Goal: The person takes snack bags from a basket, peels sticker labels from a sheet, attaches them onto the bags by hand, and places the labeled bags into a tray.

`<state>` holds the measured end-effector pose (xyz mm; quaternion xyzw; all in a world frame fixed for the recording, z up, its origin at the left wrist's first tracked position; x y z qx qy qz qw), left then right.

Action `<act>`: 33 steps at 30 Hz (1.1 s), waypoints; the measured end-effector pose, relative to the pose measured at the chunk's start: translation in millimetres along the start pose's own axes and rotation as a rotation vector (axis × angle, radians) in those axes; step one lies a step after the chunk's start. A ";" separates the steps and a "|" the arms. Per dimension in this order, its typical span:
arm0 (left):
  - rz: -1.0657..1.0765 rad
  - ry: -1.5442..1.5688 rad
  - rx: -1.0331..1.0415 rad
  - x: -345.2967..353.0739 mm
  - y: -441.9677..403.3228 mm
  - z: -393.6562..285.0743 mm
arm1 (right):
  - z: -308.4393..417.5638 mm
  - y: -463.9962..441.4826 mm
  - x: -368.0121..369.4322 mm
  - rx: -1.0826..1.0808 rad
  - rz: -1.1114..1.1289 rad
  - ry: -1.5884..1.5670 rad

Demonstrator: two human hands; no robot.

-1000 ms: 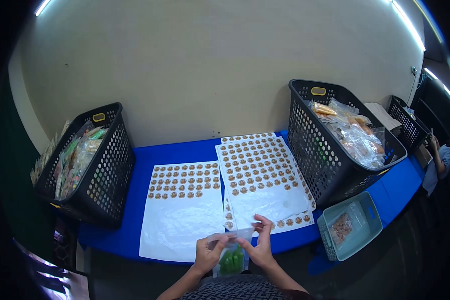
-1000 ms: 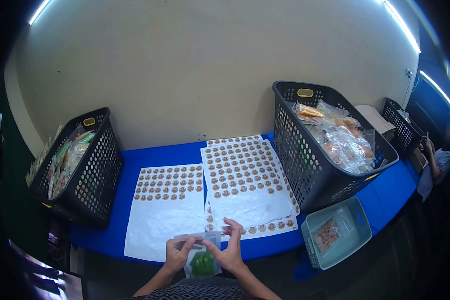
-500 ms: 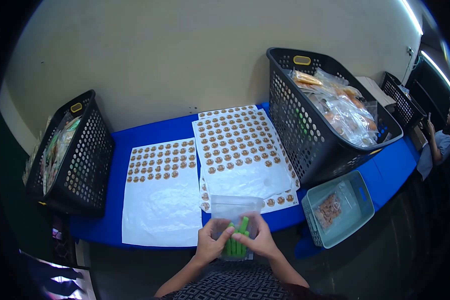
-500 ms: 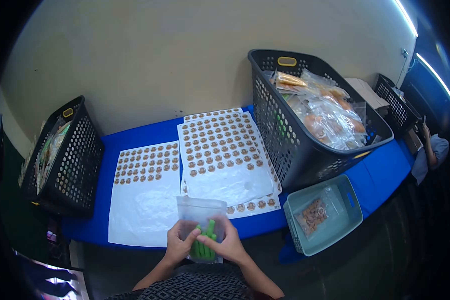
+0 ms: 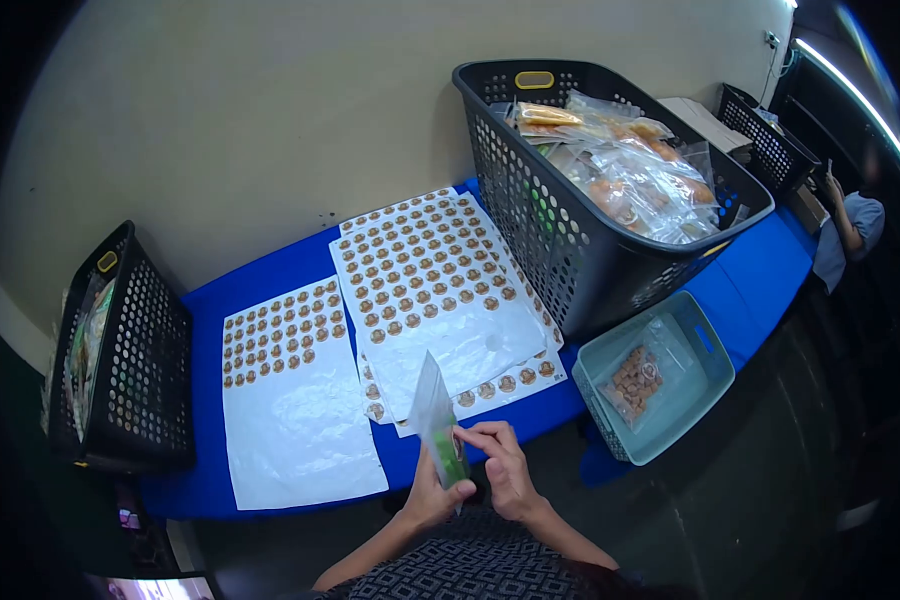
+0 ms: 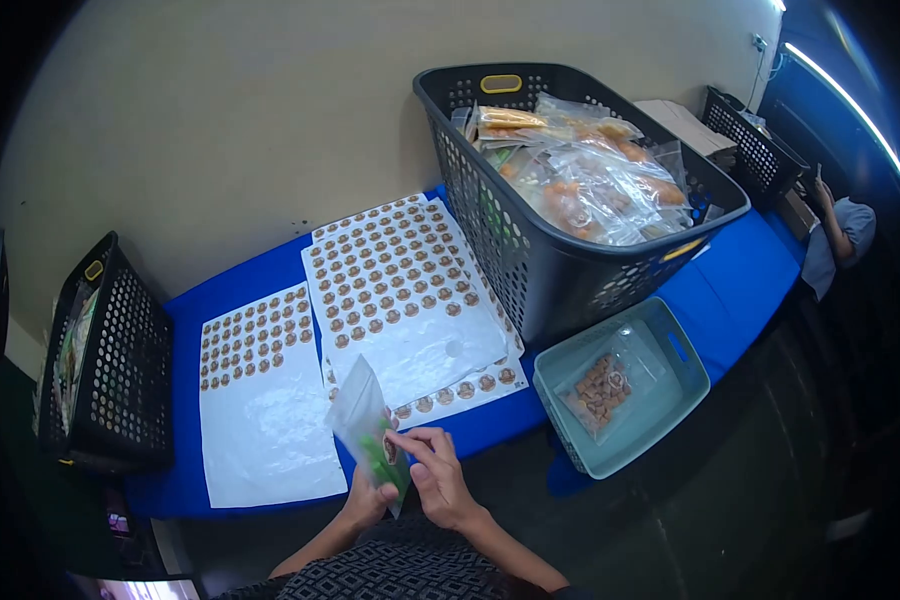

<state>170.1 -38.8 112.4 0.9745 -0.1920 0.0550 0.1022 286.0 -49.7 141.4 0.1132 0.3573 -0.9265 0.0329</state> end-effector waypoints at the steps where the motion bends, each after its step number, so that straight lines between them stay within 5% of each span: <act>1: -0.003 0.040 -0.060 -1.0 -0.2 6.2 | -2.0 2.9 -4.2 -0.026 0.060 0.144; 5: 0.048 0.030 -0.147 16.8 -4.5 -6.9 | -13.8 19.0 -16.7 0.222 -0.328 0.119; 8: 0.072 -0.145 -0.104 27.8 -9.6 -11.3 | -33.0 37.5 -23.0 0.396 -0.319 -0.180; 12: 0.150 -0.055 -0.093 43.4 -15.5 -13.6 | -21.4 46.0 -40.1 0.471 -0.388 -0.124; 20: 0.284 -0.072 -0.148 71.0 -29.0 4.2 | 0.3 80.4 -69.2 0.448 -0.472 -0.277; 22: 0.329 -0.270 -0.082 72.3 -35.9 12.5 | 4.7 89.0 -73.9 0.450 -0.509 -0.343; 24: 0.368 -0.291 0.109 78.7 -35.1 1.1 | 5.8 98.3 -85.3 0.436 -0.591 -0.206; 30: 0.372 -0.085 -0.066 54.5 -36.9 2.5 | 5.7 127.9 -150.1 0.366 -1.013 0.377; 32: 0.274 -0.076 -0.066 29.3 -36.2 2.3 | 20.3 115.7 -170.9 0.538 -0.918 0.824; 33: 0.229 -0.069 -0.074 18.4 -35.3 4.3 | 9.4 120.0 -177.6 0.459 -0.914 0.934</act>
Point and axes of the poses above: each hand's wrist, its own y-axis away from the middle knuckle, its own x-axis out of the palm, z = x × y, the point moved 4 cm from there along -y, towards the middle knuckle, and after that the axes turned 15 degrees about -x, right-handed, at the moved point
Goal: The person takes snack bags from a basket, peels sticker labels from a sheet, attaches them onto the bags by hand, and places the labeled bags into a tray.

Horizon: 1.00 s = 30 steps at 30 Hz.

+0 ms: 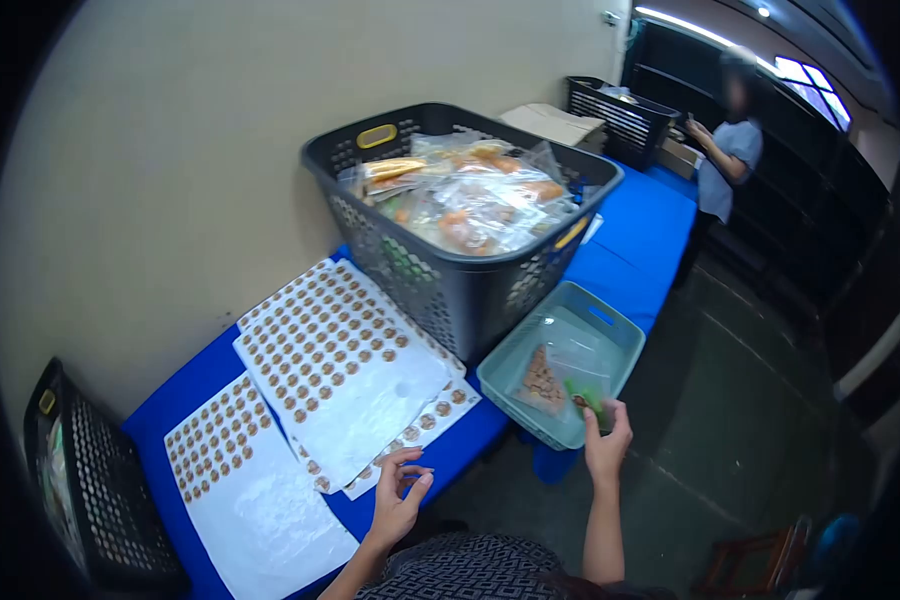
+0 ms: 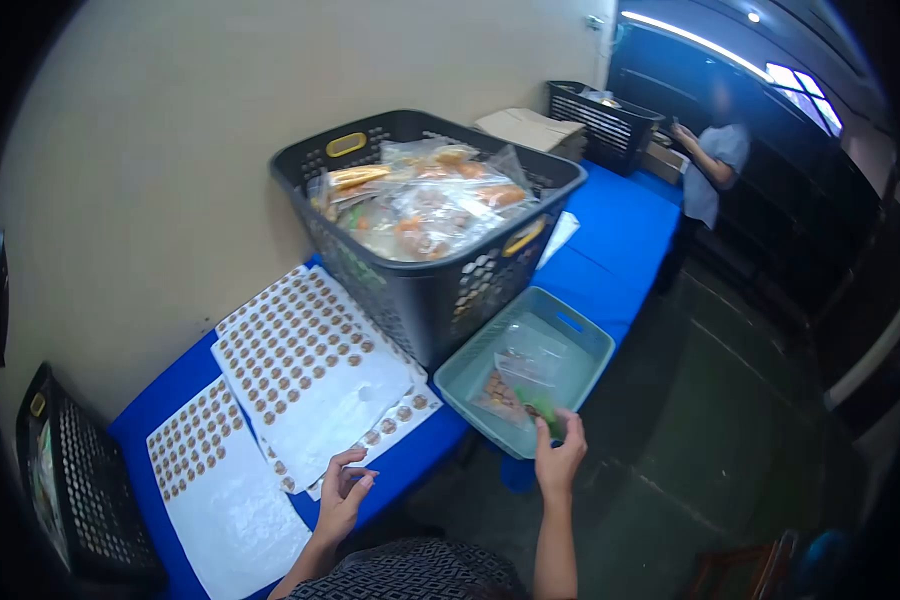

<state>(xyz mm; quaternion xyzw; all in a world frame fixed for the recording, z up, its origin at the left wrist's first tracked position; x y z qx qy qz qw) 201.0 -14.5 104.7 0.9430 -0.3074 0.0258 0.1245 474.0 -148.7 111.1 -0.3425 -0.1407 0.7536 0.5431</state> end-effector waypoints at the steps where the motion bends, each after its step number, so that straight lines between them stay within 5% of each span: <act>1: -0.035 0.007 0.004 -10.2 3.9 0.2 | 1.3 -4.4 5.2 -0.060 0.061 0.035; 5: -0.232 0.089 0.013 -55.2 31.0 2.8 | -18.9 -6.2 42.6 -0.032 0.350 0.240; 9: -0.468 0.127 0.056 -105.5 70.6 8.9 | -24.0 -4.0 69.8 -0.164 0.221 0.415; 15: -0.842 0.200 0.057 -173.2 145.2 22.6 | 39.0 7.6 147.8 -0.454 0.262 0.256; 25: -1.147 0.248 0.104 -240.9 249.7 33.7 | 214.2 189.5 341.6 -0.787 0.893 -0.538; 30: -1.232 0.212 0.138 -270.1 291.8 16.3 | 250.4 260.8 408.9 -0.711 1.116 -0.458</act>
Point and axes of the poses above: each hand's wrist, its own y-axis away from the middle knuckle, its own x-axis out of the palm, z = x × y, the point moved 4 cm from there along -y, towards the middle knuckle, and after that the axes turned 15 degrees about -x, right-handed, at the moved point
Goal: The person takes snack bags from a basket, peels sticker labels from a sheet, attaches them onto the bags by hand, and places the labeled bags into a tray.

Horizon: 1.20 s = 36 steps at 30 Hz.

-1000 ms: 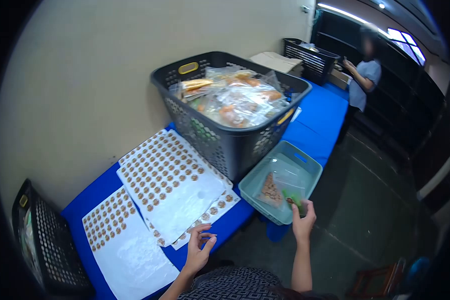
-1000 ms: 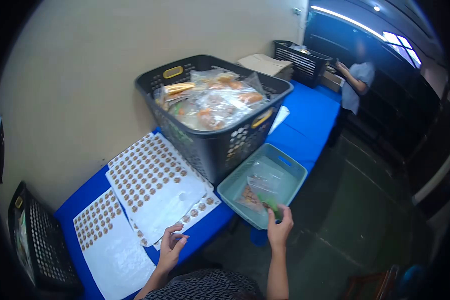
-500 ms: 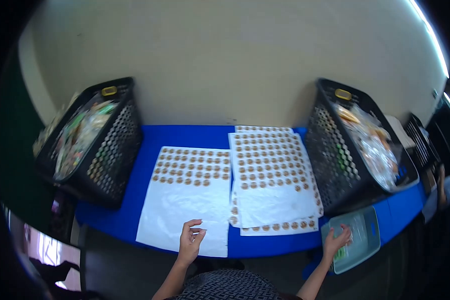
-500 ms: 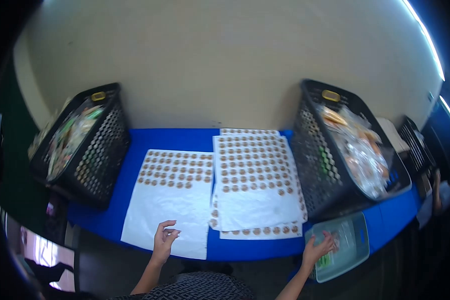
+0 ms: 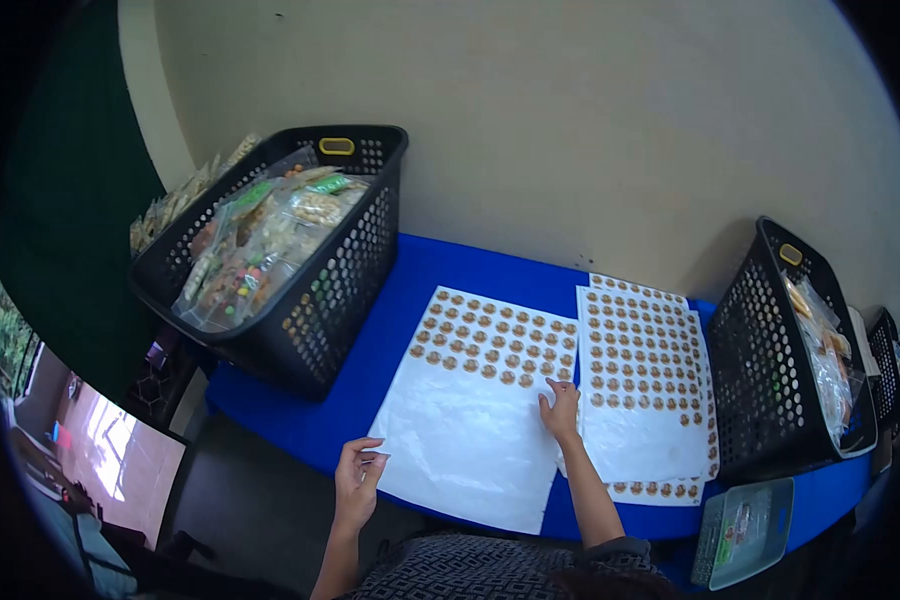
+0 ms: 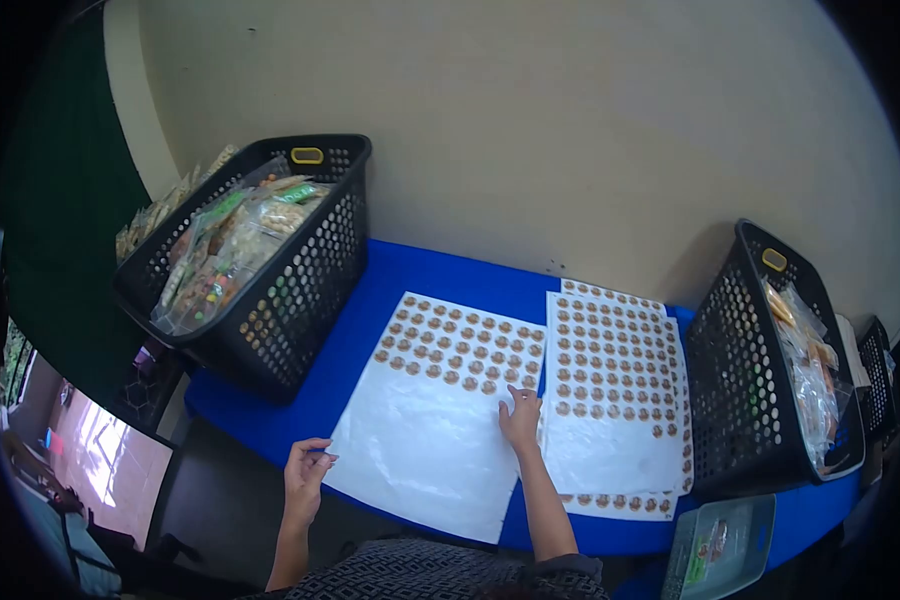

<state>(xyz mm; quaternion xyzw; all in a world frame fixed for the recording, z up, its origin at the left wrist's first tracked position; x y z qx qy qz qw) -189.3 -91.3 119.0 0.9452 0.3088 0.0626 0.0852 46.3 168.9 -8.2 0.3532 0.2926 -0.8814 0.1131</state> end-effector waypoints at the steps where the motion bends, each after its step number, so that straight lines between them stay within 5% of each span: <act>1: -0.012 0.001 0.014 -8.9 -4.1 -7.1 | 1.6 -6.1 10.4 0.031 0.010 0.085; 9: -0.019 0.041 0.459 -76.6 -9.7 -105.8 | 4.8 -6.4 66.2 0.120 -0.069 0.387; 14: -0.097 -0.252 0.695 -114.3 -30.7 -187.8 | 15.4 -1.8 62.3 0.054 -0.197 0.359; 22: -0.247 -1.324 0.466 -175.5 -190.8 -220.3 | 17.8 -1.7 58.5 0.100 -0.201 0.324; 24: 0.013 -1.750 -0.212 -191.5 -213.3 -194.5 | 19.0 -1.7 58.3 0.088 -0.208 0.333; 27: -0.026 -1.619 -0.121 -203.1 -216.0 -185.7 | 19.7 -1.9 57.2 0.112 -0.198 0.316; 33: -0.111 -2.027 -0.324 -201.2 -214.3 -186.5 | 9.1 1.9 58.8 0.002 -0.293 0.269; 36: -0.338 -1.929 -0.178 -182.0 -196.8 -205.7 | 13.1 2.2 53.7 0.003 -0.295 0.230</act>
Point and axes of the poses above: each hand's wrist, its own y-axis away from the middle knuckle, its own x-axis out of the palm, z = x × y, the point moved 4 cm from there along -y, towards the middle knuckle, and after that the axes turned 15 degrees about -x, right-handed, at the moved point
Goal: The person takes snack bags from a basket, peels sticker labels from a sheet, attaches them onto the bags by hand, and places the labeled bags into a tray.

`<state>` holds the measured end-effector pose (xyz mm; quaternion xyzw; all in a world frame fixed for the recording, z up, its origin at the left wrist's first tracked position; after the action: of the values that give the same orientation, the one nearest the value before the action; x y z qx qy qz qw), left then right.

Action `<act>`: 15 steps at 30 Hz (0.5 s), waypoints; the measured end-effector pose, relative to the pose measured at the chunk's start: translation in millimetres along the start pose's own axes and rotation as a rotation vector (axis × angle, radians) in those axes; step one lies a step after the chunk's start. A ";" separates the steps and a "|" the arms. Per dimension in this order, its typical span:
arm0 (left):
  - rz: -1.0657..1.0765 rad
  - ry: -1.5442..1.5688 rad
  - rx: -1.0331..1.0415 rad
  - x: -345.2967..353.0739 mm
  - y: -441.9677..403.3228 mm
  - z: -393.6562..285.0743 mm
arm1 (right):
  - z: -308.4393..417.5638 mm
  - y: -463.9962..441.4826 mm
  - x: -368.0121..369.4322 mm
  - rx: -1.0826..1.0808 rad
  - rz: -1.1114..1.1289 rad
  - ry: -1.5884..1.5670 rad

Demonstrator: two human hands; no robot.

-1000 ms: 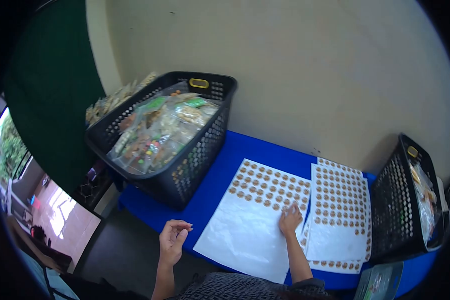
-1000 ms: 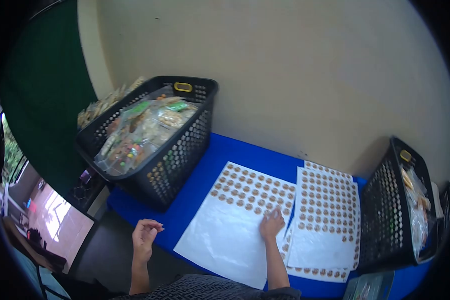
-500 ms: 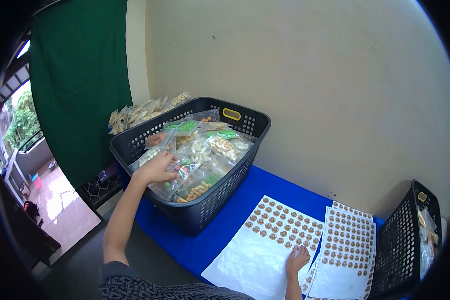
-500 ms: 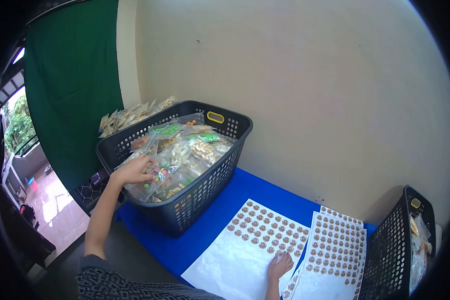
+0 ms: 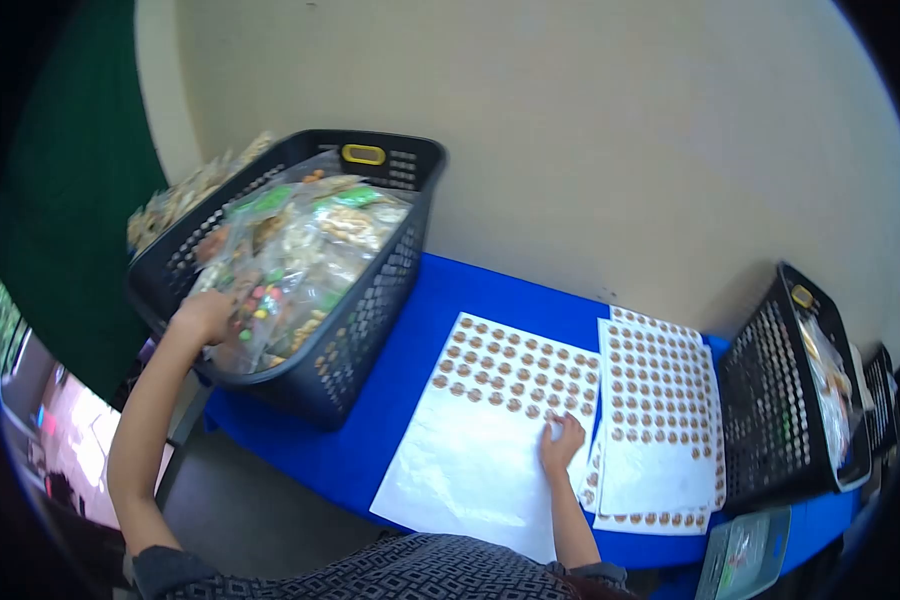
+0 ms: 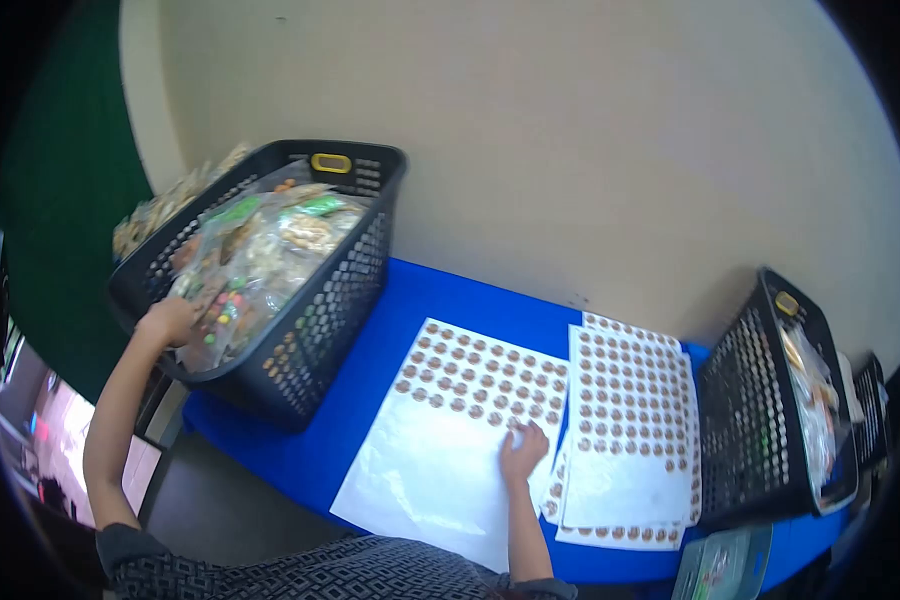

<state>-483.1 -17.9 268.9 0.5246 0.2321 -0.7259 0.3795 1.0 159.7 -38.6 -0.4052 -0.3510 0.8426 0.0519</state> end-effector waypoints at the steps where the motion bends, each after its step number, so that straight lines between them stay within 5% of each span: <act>1: -0.028 0.014 -0.044 -14.5 6.8 1.8 | -0.7 0.0 0.3 -0.011 -0.001 -0.006; 3: -0.261 0.370 0.031 -47.6 28.7 11.7 | -2.3 0.7 0.1 -0.016 0.001 -0.001; 5: -0.482 1.060 0.203 -66.6 62.0 29.6 | -7.8 3.0 2.2 0.011 -0.016 -0.026; 7: -0.414 1.591 0.371 -66.6 100.6 39.6 | -10.6 3.8 0.6 0.037 -0.039 -0.101; 9: -0.508 1.670 0.420 -23.8 113.1 69.1 | -17.2 5.5 0.2 0.074 -0.022 -0.191; 10: -0.329 2.035 0.525 -9.1 129.1 53.6 | -18.1 7.4 -3.1 0.107 -0.027 -0.240; 11: -0.413 2.147 0.425 -4.2 152.2 23.1 | -18.4 6.7 -7.0 0.134 -0.030 -0.289; 12: -0.353 1.809 0.750 8.7 156.2 13.7 | -12.1 3.9 -15.8 0.278 0.072 -0.437; 13: -0.455 1.412 0.624 18.6 166.5 -5.6 | -2.2 0.2 -27.7 0.417 0.176 -0.589; 15: 0.011 1.153 1.023 -24.4 211.6 -97.9 | 32.3 -7.0 -55.8 0.628 0.510 -1.091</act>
<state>-253.7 -66.2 271.2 0.9312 0.0260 -0.3527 -0.0877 13.5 126.4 15.6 0.0422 0.0409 0.9742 -0.2178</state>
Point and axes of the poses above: each hand's wrist, its own y-axis away from the middle knuckle, its own x-axis out of the palm, z = x × y, the point moved 4 cm from there along -y, towards the middle knuckle, and after that the axes turned 15 degrees about -x, right-handed, at the moved point
